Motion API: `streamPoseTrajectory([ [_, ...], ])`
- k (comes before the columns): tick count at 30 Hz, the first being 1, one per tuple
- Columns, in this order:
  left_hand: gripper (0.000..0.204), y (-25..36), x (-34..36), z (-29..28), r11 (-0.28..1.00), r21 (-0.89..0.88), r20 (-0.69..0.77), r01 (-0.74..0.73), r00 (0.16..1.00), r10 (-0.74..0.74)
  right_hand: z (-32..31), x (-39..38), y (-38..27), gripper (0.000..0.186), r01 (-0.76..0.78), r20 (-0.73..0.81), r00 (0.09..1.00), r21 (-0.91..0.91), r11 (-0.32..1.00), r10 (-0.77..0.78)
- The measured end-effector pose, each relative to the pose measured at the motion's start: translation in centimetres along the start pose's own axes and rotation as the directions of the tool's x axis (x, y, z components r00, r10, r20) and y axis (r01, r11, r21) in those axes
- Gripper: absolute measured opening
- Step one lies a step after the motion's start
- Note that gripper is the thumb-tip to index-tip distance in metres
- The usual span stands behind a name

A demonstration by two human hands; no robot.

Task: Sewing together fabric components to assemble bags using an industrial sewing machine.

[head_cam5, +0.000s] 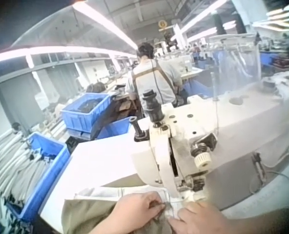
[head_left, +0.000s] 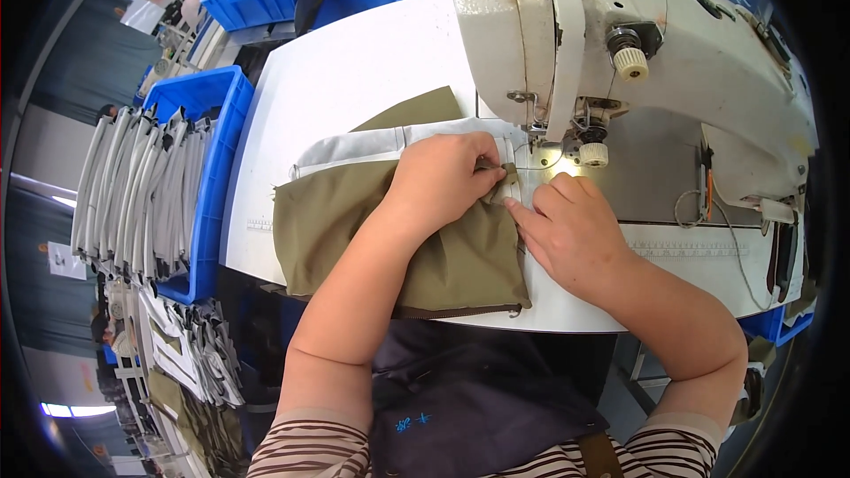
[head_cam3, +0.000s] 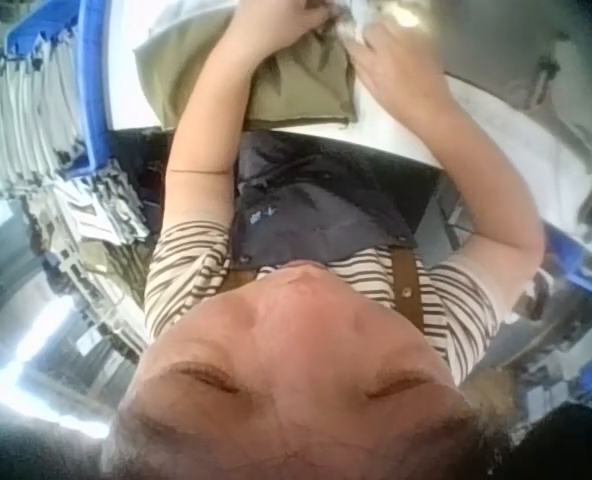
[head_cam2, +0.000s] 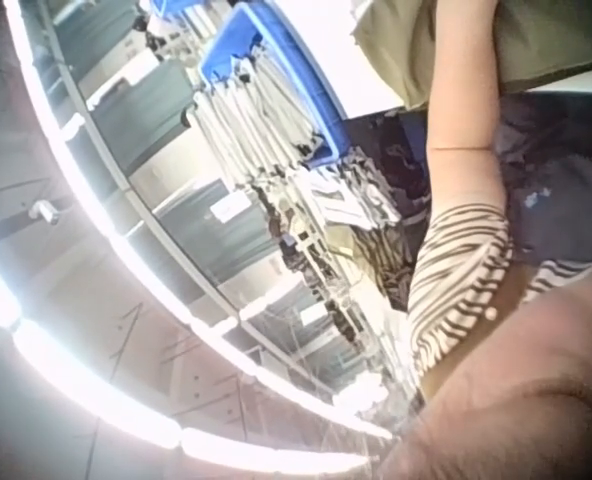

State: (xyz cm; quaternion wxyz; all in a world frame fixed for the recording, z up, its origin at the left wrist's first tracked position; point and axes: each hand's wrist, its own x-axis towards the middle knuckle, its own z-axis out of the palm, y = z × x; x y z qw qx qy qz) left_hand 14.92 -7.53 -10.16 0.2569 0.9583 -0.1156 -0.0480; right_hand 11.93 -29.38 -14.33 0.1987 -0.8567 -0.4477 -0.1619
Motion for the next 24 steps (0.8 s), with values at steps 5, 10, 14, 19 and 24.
streamPoseTrajectory([
  [5, 0.018, -0.4, -0.1, 0.1, 0.999, 0.012, -0.004, -0.037, 0.999, 0.037, -0.5, 0.1, -0.1, 0.034, -0.009, 0.037, 0.999, -0.047, 0.999, 0.011],
  [10, 0.018, -0.5, 0.1, 0.2, 0.999, 0.013, 0.005, -0.03, 1.0, 0.03, -0.7, 0.7, -0.3, 0.034, 0.051, -0.035, 0.998, -0.107, 0.993, -0.055],
  [14, 0.019, -1.0, 0.0, 0.8, 0.997, -0.032, -0.087, -0.072, 0.994, 0.069, -0.8, 0.5, -0.1, 0.038, 0.021, 0.025, 0.999, -0.037, 0.999, -0.02],
  [19, 0.018, -2.2, 0.2, 1.9, 0.993, -0.042, -0.171, -0.114, 0.98, 0.105, -1.1, 0.9, -0.3, 0.041, 0.023, 0.044, 0.999, -0.025, 0.999, -0.021],
  [24, 0.016, -2.5, 1.6, 1.7, 0.974, -0.076, -0.152, -0.213, 0.968, 0.2, -0.8, 0.8, -0.2, 0.039, 0.015, 0.019, 1.0, -0.079, 0.997, -0.013],
])
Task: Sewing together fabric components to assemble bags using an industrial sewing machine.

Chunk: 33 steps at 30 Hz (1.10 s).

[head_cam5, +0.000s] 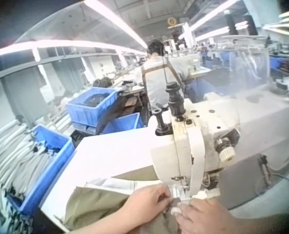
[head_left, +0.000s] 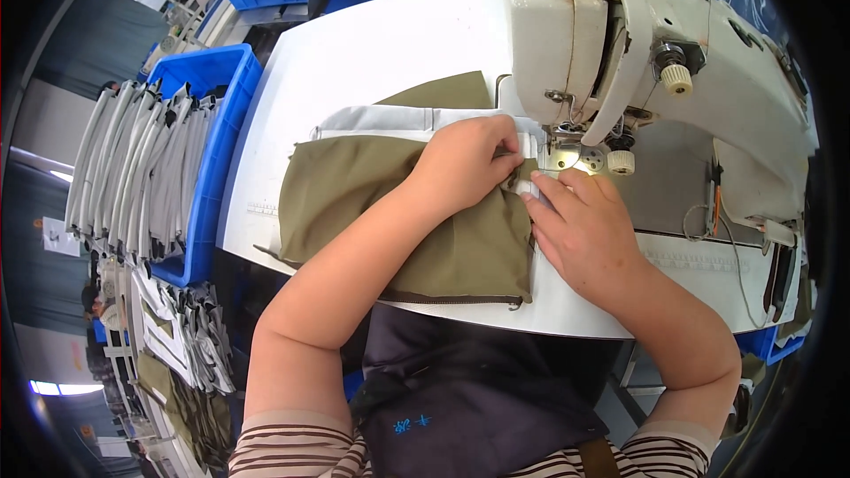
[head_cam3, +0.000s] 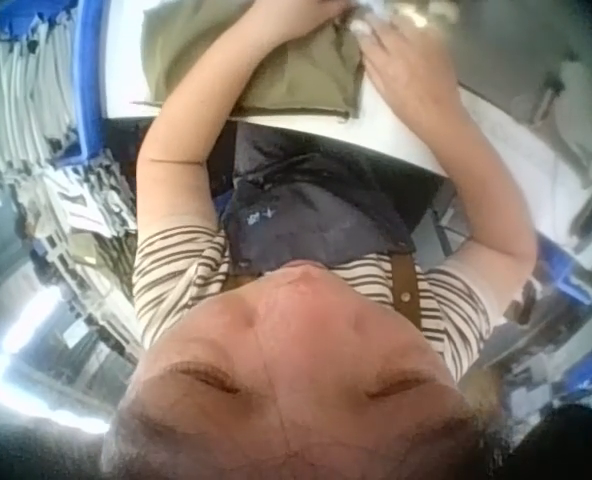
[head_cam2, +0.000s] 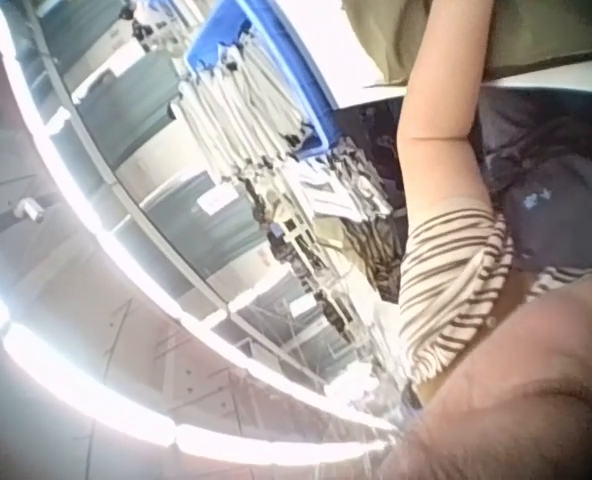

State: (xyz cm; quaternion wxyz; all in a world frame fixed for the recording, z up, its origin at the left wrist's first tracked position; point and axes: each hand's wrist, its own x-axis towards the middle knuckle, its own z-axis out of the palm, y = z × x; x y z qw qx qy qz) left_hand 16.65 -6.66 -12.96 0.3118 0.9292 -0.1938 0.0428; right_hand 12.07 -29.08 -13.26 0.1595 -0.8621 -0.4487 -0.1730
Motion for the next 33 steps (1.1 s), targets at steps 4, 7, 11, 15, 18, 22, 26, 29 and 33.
streamPoseTrajectory([
  [4, 0.013, 0.2, 1.4, 0.3, 0.999, -0.003, 0.065, 0.041, 0.997, -0.041, 0.2, 0.0, 0.3, 0.039, -0.021, -0.021, 1.0, -0.079, 0.997, 0.019],
  [7, 0.013, 0.2, 2.4, 0.5, 0.998, -0.003, 0.105, 0.059, 0.993, -0.058, 0.2, -0.1, 0.7, 0.038, -0.051, 0.003, 0.999, -0.112, 0.992, 0.052],
  [11, 0.016, -0.4, 3.2, 1.1, 0.998, -0.049, 0.084, 0.033, 0.996, -0.029, 0.4, -0.1, 1.0, 0.037, -0.096, 0.015, 0.995, -0.143, 0.985, 0.099],
  [15, 0.017, -0.8, 3.5, 1.4, 0.998, -0.068, 0.039, 0.009, 0.999, -0.007, 0.4, 0.2, 1.4, 0.033, -0.121, 0.026, 0.992, -0.101, 0.987, 0.124],
  [18, 0.017, -1.0, 3.6, 1.5, 0.998, -0.059, 0.001, -0.027, 1.0, 0.027, 0.6, 0.1, 1.6, 0.032, -0.14, 0.038, 0.989, -0.082, 0.987, 0.144],
  [22, 0.02, -0.3, 3.8, 1.2, 0.998, -0.047, 0.054, 0.032, 0.998, -0.029, 0.4, 0.2, 1.7, 0.032, -0.142, 0.026, 0.989, -0.069, 0.987, 0.144],
  [26, 0.016, -0.4, 3.6, 1.6, 0.999, -0.051, 0.01, 0.016, 1.0, -0.016, 0.6, 0.1, 1.8, 0.032, -0.131, -0.014, 0.991, -0.07, 0.989, 0.13],
  [29, 0.015, -0.5, 3.7, 1.7, 0.997, -0.064, 0.009, 0.031, 1.0, -0.03, 0.4, 0.1, 1.7, 0.032, -0.144, 0.016, 0.989, -0.071, 0.987, 0.146],
  [33, 0.015, -0.7, 3.8, 1.7, 0.999, -0.041, -0.042, 0.002, 0.999, -0.004, 0.4, 0.4, 1.7, 0.032, -0.133, 0.006, 0.991, -0.108, 0.985, 0.135],
])
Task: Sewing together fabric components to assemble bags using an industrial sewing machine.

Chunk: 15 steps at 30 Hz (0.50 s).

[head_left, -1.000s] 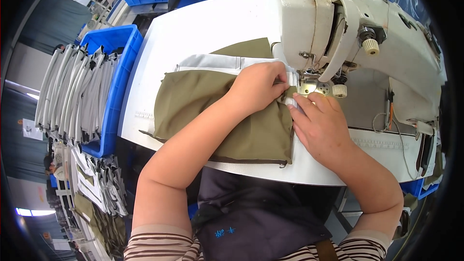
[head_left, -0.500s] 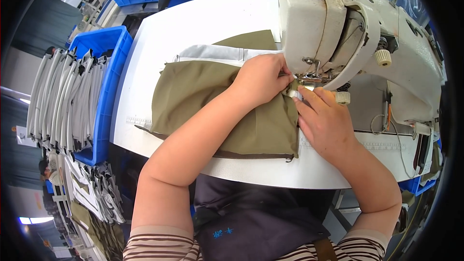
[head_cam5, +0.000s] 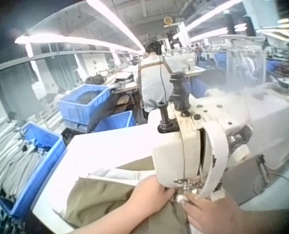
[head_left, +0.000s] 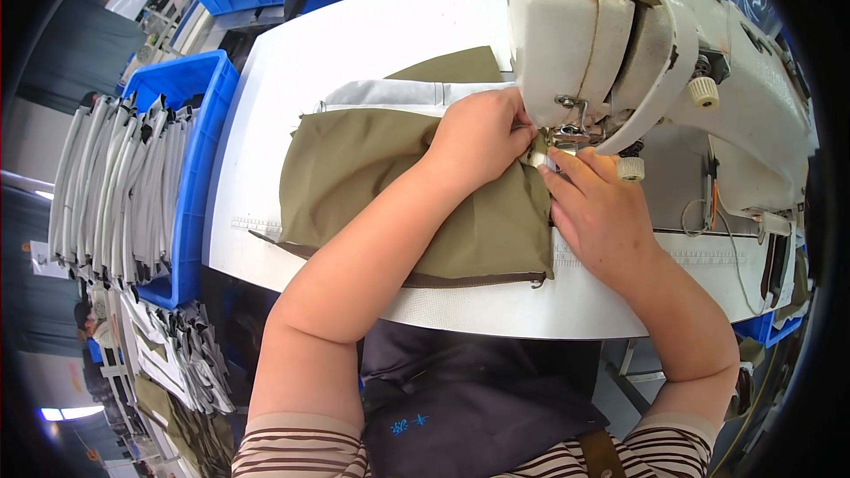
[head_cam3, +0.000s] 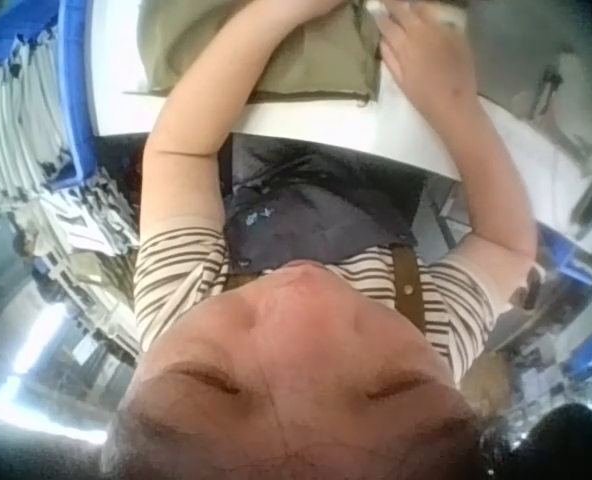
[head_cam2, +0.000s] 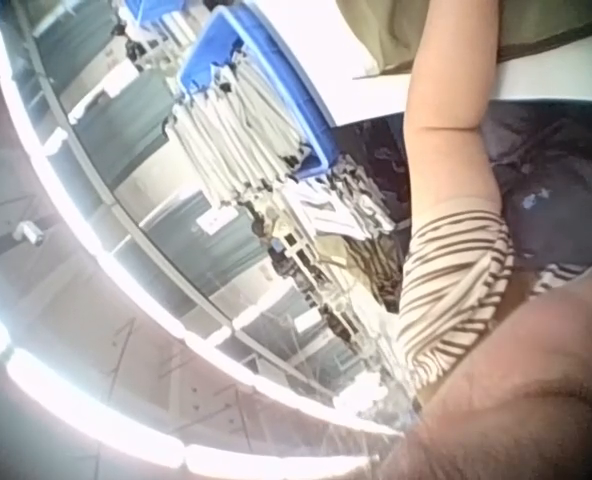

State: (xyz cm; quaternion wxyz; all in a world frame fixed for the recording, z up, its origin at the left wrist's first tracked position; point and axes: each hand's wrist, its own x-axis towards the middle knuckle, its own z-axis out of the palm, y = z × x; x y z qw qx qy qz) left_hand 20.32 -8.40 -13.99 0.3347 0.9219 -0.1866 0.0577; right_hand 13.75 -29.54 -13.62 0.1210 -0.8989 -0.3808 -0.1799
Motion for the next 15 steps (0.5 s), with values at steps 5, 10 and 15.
streamPoseTrajectory([
  [5, 0.026, 0.7, 0.1, -0.4, 0.995, 0.012, 0.143, 0.1, 0.985, -0.101, -0.1, -0.4, 0.0, 0.033, -0.008, 0.037, 0.999, 0.025, 1.0, 0.007],
  [10, 0.02, -0.5, 0.1, 0.0, 1.0, 0.001, 0.037, 0.002, 0.999, -0.003, -0.1, -0.3, -0.2, 0.038, -0.029, 0.06, 0.998, -0.001, 1.0, 0.029],
  [15, 0.019, -1.4, 1.2, -0.1, 0.999, 0.012, 0.006, -0.046, 0.999, 0.045, -0.1, -0.3, 0.1, 0.042, -0.071, 0.091, 0.994, 0.026, 0.997, 0.068],
])
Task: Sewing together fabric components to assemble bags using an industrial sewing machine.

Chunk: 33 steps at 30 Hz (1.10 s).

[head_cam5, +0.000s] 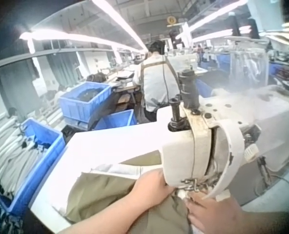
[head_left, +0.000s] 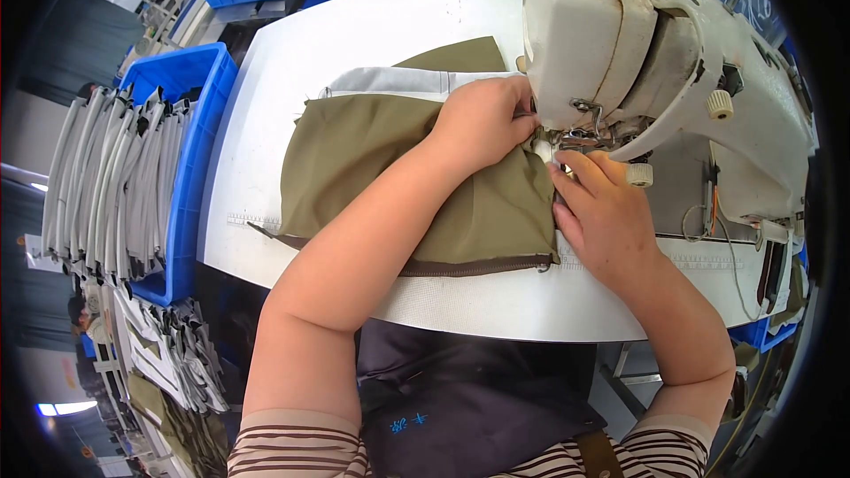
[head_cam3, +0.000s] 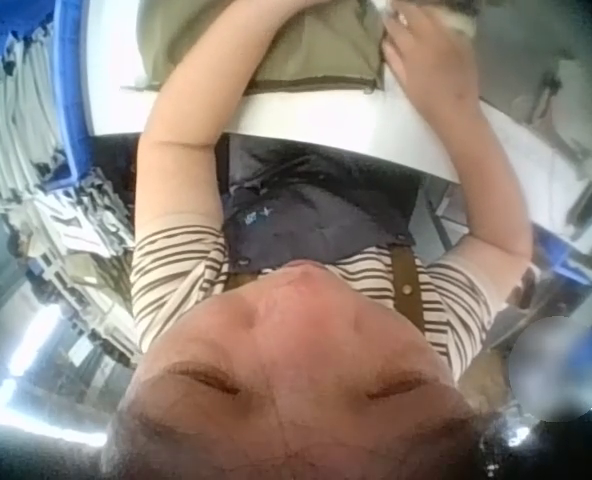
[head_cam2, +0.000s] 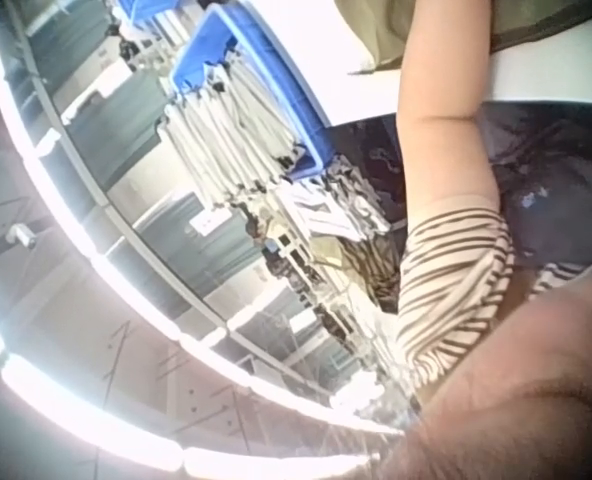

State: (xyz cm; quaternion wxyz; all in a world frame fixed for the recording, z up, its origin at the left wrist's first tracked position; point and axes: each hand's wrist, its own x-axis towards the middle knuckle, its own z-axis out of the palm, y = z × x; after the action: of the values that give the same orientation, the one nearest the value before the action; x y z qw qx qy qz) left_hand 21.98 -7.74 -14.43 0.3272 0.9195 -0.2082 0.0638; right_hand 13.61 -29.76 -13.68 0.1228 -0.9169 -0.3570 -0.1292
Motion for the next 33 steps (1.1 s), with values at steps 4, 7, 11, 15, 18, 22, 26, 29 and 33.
streamPoseTrajectory([
  [4, 0.022, -0.27, 0.29, 0.09, 0.999, 0.027, 0.0, 0.022, 1.0, -0.022, 0.1, 0.06, 0.06, 0.043, -0.016, -0.024, 1.0, 0.014, 1.0, 0.016],
  [7, 0.022, -0.35, 0.43, 0.19, 0.999, 0.026, 0.001, 0.026, 1.0, -0.026, 0.0, 0.19, 0.05, 0.042, -0.036, -0.021, 0.999, 0.048, 0.998, 0.037],
  [11, 0.022, -0.24, 0.46, 0.14, 0.999, 0.027, 0.01, 0.025, 1.0, -0.025, -0.28, 0.26, -0.07, 0.04, -0.052, 0.005, 0.999, 0.05, 0.997, 0.052],
  [15, 0.021, -0.32, 0.33, 0.07, 1.0, 0.02, 0.003, 0.02, 1.0, -0.02, -0.08, 0.2, -0.05, 0.04, -0.038, -0.008, 0.999, 0.035, 0.999, 0.039],
  [18, 0.022, -0.13, 0.29, -0.04, 1.0, 0.02, 0.007, 0.022, 1.0, -0.022, -0.2, 0.19, -0.06, 0.04, -0.039, -0.002, 0.999, 0.037, 0.999, 0.039],
  [22, 0.022, 0.04, 0.22, -0.21, 0.999, 0.024, 0.033, 0.037, 0.999, -0.037, -0.1, 0.11, -0.1, 0.04, -0.008, 0.008, 1.0, 0.014, 1.0, 0.008],
  [26, 0.023, -0.03, 0.25, -0.34, 0.999, 0.012, 0.044, 0.034, 0.998, -0.034, -0.02, -0.03, 0.02, 0.039, -0.022, 0.022, 1.0, -0.006, 1.0, 0.022],
  [29, 0.023, -0.08, 0.35, -0.25, 0.999, 0.028, 0.024, 0.034, 0.999, -0.035, 0.05, -0.05, 0.12, 0.04, -0.026, 0.012, 1.0, -0.015, 1.0, 0.027],
  [33, 0.023, 0.01, 0.37, -0.19, 0.999, 0.031, 0.013, 0.038, 0.999, -0.038, -0.1, -0.09, 0.3, 0.039, -0.018, -0.006, 1.0, 0.01, 1.0, 0.018],
])
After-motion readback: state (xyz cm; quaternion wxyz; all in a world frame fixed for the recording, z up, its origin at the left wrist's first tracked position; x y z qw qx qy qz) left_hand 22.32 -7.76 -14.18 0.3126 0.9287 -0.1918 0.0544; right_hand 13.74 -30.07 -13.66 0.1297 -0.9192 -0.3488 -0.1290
